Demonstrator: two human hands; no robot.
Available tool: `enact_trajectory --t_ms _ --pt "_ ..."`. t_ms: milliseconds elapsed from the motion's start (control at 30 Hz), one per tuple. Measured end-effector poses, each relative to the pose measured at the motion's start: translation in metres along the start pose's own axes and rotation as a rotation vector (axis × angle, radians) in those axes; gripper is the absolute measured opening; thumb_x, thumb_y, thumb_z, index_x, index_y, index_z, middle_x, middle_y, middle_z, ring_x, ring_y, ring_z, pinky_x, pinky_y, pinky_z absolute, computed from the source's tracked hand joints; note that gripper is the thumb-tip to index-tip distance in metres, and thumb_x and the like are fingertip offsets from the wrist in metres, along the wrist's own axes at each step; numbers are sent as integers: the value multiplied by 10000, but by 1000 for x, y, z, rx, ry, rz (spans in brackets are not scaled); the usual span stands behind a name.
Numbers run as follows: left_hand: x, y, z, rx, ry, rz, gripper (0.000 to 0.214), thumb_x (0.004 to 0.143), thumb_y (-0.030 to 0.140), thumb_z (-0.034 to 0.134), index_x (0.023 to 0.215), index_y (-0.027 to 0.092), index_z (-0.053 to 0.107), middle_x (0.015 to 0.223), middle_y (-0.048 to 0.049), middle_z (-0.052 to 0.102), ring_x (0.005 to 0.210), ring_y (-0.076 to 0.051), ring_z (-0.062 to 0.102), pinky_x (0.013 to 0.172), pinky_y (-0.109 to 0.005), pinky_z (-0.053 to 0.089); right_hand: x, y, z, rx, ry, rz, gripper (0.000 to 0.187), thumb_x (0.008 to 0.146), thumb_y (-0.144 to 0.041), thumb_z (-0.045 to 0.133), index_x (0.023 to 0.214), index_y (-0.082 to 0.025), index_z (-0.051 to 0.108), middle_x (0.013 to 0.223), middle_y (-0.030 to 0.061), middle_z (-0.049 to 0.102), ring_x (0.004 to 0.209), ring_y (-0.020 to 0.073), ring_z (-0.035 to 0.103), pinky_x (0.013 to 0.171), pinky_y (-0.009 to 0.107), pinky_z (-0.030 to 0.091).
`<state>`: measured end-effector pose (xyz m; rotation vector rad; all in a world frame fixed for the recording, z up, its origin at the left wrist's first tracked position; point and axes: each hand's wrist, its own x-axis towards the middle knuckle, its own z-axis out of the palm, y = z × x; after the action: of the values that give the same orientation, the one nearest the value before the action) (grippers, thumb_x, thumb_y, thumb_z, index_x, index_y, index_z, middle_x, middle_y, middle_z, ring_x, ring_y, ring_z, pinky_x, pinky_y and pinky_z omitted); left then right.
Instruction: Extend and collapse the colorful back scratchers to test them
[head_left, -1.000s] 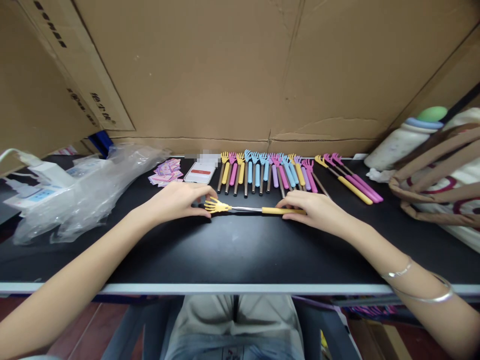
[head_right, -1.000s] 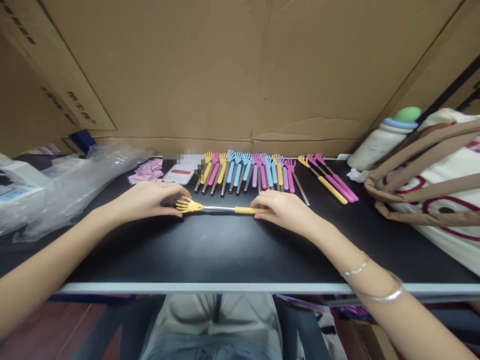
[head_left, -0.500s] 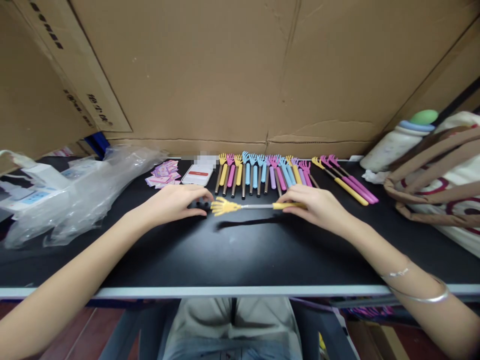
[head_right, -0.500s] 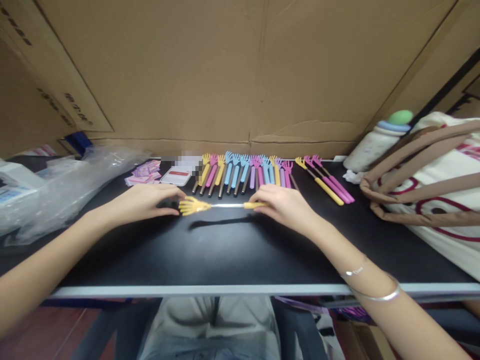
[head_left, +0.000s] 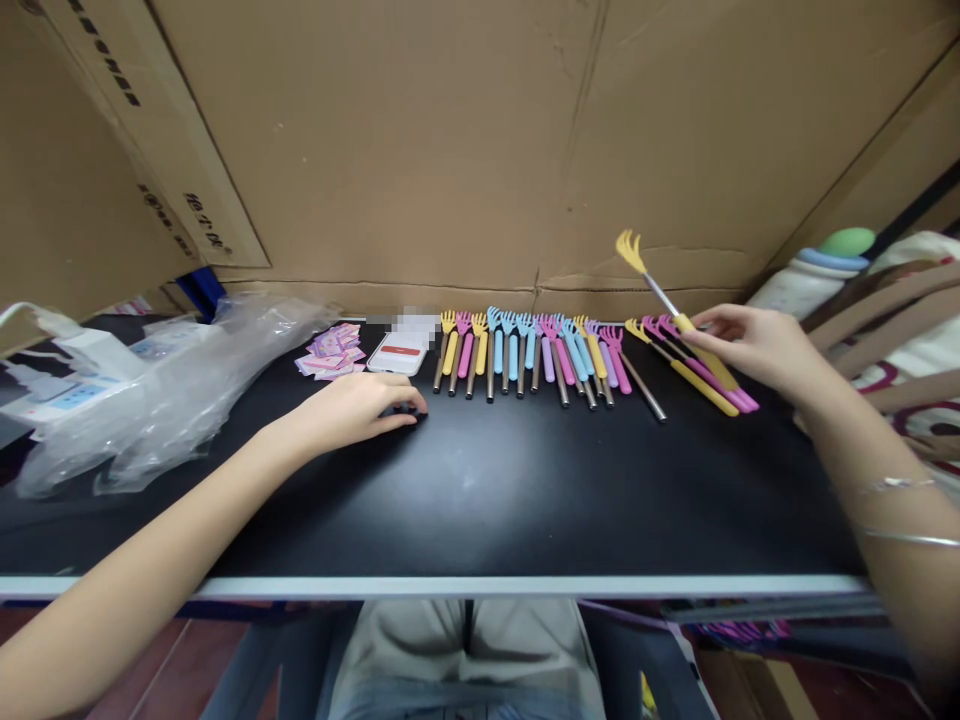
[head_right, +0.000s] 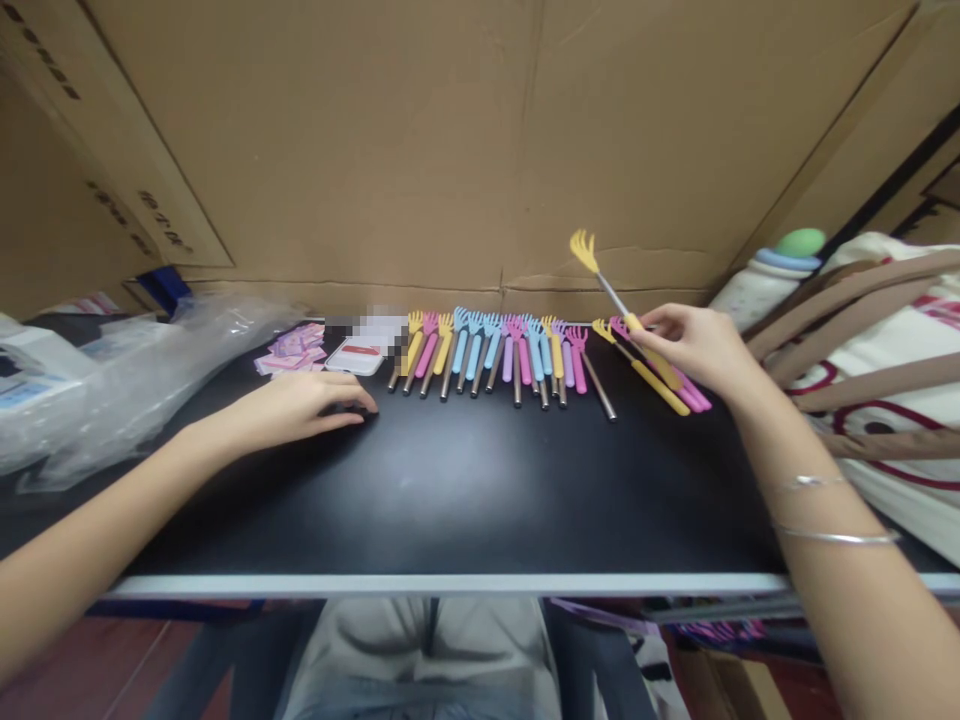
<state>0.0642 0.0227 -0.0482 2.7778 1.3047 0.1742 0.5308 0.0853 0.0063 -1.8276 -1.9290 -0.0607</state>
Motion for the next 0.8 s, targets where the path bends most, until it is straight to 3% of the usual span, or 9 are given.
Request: enact_trajectory --t_ms 167,300,433,800 --pt "1 1 -1 -45 15 -6 346 937 391 376 1010 222 669 1016 -48 678 886 -167 637 820 -261 469 4 33 16 -149 -112 95 343 719 -484 655 797 -152 688 647 85 651 604 179 555 594 295 368" --pt "1 1 0 -35 20 -13 356 940 394 376 1003 224 682 1007 -48 684 878 -169 638 824 -268 471 3 44 25 -257 -158 95 315 725 -477 644 763 -166 675 680 102 662 575 177 536 571 295 359" --pt "1 1 0 -20 15 1 367 948 386 367 1010 225 691 1013 -45 688 904 -179 640 846 -281 467 1 45 27 -300 -206 104 319 731 -479 632 747 -163 675 716 127 672 556 176 518 548 293 344" --pt "0 7 -4 63 6 -35 363 946 386 364 1034 240 684 1049 -36 685 927 -180 638 828 -264 467 -7 29 28 -442 -249 160 428 749 -552 563 943 -202 714 899 148 700 632 210 556 538 294 323"
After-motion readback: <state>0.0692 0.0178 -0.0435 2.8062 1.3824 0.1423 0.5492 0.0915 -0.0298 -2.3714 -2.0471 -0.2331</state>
